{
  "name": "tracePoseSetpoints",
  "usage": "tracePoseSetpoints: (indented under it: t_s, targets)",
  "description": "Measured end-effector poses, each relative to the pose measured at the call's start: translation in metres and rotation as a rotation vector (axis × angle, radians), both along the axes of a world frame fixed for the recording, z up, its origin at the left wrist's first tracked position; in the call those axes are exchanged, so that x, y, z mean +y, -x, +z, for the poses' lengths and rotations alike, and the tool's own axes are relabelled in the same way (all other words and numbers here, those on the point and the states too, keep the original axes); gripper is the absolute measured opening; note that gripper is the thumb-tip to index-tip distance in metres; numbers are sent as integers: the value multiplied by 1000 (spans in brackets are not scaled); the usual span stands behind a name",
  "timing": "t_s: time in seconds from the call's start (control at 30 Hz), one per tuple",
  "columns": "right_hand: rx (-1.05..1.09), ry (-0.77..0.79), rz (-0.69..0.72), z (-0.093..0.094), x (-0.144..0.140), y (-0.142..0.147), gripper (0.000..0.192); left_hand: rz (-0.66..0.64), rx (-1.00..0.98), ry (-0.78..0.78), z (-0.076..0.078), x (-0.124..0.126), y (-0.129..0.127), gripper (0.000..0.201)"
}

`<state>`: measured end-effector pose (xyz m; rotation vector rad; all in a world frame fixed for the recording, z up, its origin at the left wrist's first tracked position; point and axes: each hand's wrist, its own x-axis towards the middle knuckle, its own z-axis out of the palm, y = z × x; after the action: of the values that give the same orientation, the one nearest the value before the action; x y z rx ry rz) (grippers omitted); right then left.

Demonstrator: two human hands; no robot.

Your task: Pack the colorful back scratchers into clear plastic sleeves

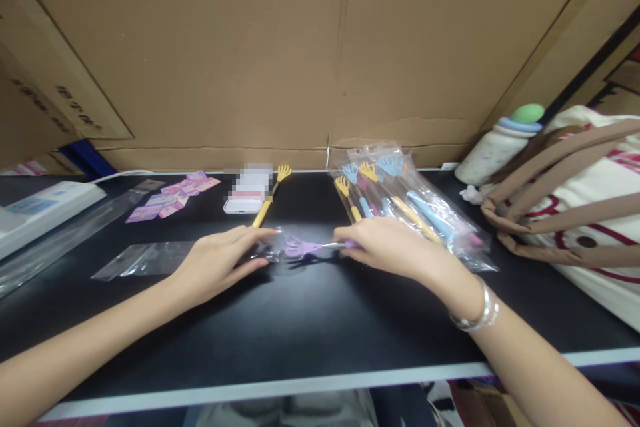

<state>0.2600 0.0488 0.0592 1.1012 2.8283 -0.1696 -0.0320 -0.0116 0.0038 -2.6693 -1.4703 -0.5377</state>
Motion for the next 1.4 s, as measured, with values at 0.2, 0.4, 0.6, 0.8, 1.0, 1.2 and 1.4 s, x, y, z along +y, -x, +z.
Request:
tracePoseSetpoints:
  t_s: [0.2, 0.4, 0.6, 0.8, 1.0, 1.2, 1.4]
  targets:
    - [54, -59, 28, 3, 2, 1, 12, -9, 23, -9, -1, 0, 1, 40]
    - [50, -27, 70, 0, -4, 11, 16, -26, 51, -41, -1, 0, -1, 40]
    - [12, -43, 69, -3, -9, 16, 16, -44, 59, -36, -2, 1, -1, 37]
    - [-12, -72, 67, -3, -10, 16, 14, -99, 38, 51, 4, -1, 0, 43]
    - [-19, -72, 67, -3, -10, 16, 13, -202, 125, 145, 16, -6, 1, 61]
    - [-39, -89, 65, -2, -11, 16, 11, -244, 181, 207, 27, -7, 9, 64]
    - [-63, -110, 79, -6, -14, 18, 7, -252, 200, 176, 29, -8, 11, 49]
